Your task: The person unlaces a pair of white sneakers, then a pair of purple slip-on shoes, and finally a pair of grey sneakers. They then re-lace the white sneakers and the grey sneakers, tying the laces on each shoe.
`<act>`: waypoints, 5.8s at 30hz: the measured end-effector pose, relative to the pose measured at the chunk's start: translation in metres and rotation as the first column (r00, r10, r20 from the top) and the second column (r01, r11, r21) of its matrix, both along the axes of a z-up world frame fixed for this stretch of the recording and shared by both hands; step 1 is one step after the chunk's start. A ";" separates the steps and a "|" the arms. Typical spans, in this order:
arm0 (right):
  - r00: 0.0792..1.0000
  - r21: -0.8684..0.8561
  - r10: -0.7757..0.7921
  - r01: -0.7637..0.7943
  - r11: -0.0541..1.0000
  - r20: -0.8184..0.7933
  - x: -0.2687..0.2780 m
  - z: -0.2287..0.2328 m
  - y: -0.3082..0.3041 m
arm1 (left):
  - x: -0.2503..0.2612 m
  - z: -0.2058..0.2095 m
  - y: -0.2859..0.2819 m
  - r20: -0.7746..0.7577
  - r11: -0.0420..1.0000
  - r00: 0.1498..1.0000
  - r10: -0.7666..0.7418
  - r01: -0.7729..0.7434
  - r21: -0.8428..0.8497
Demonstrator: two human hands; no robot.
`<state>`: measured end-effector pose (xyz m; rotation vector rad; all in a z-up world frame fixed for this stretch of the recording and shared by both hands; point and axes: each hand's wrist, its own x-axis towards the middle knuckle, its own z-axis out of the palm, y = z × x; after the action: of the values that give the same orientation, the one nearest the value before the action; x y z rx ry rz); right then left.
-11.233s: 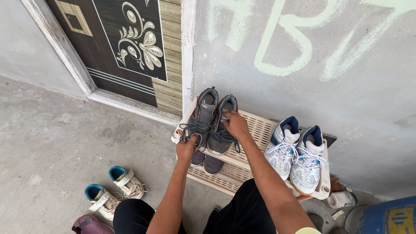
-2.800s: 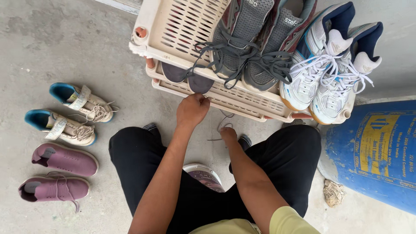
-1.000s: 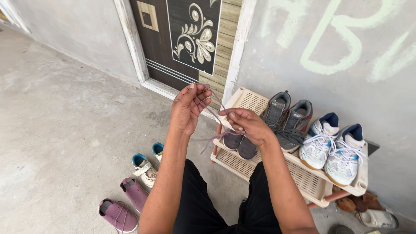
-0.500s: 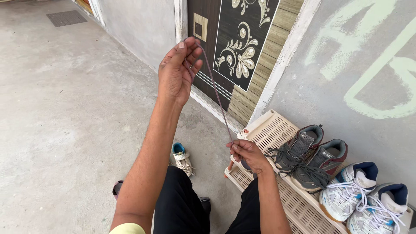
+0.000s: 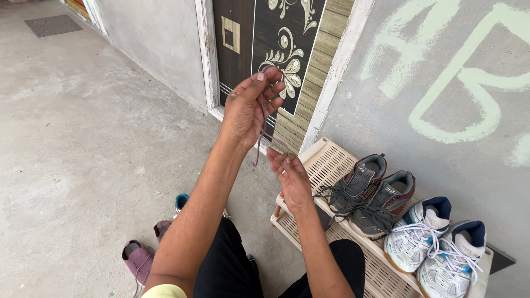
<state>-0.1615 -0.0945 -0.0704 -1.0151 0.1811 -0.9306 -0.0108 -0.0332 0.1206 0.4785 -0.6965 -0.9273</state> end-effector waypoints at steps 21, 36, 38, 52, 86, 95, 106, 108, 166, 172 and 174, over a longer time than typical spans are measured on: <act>0.783 0.265 0.254 -0.118 0.957 -0.567 0.050 -0.115 -0.004 | 0.212 -0.249 0.199 0.554 0.368 0.667 0.499 -0.741 0.562; 0.443 -0.099 0.176 -0.532 0.841 -0.879 0.262 -0.276 0.098 | 0.150 -0.531 0.377 0.148 0.120 0.446 0.883 -0.519 0.847; 0.373 -0.058 0.180 -0.546 0.836 -0.910 0.266 -0.292 0.110 | 0.145 -0.545 0.377 0.148 0.108 0.423 0.894 -0.524 0.845; 0.419 -0.116 0.111 -0.480 0.870 -0.901 0.330 -0.319 0.117 | 0.200 -0.549 0.319 0.147 0.131 0.487 0.861 -0.492 0.861; 0.745 -0.033 0.214 -0.302 0.953 -0.632 0.162 -0.201 0.085 | 0.087 -0.391 0.132 0.034 0.779 0.902 0.429 -0.389 0.492; 0.735 -0.364 -0.457 0.301 0.881 -0.500 -0.059 -0.101 0.013 | -0.082 -0.337 0.039 0.192 0.848 0.980 0.048 -0.142 0.511; 0.165 -0.512 -0.811 0.700 0.497 -0.562 -0.273 -0.074 0.010 | -0.186 -0.377 0.022 0.036 0.602 0.911 -0.410 0.241 0.761; 0.019 -0.638 -0.825 0.624 0.451 -0.565 -0.280 -0.062 -0.002 | -0.187 -0.378 0.014 0.042 0.609 0.907 -0.419 0.247 0.753; 0.478 -0.486 -0.550 0.262 0.833 -0.685 -0.175 0.030 0.076 | -0.140 -0.253 0.030 0.253 0.760 0.756 -0.604 0.452 0.467; 0.692 -0.600 -0.686 0.456 0.657 -0.225 -0.188 -0.008 0.064 | -0.145 -0.261 0.021 0.245 0.693 0.731 -0.637 0.403 0.597; 0.859 -0.085 -0.481 0.473 0.877 -0.178 -0.196 -0.026 0.057 | -0.152 -0.267 0.017 0.265 0.655 0.682 -0.681 0.406 0.638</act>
<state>-0.3571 -0.0375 -0.0966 -1.1202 0.6045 -1.2878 -0.1631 -0.0165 -0.1467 1.0631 -1.0903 -1.6591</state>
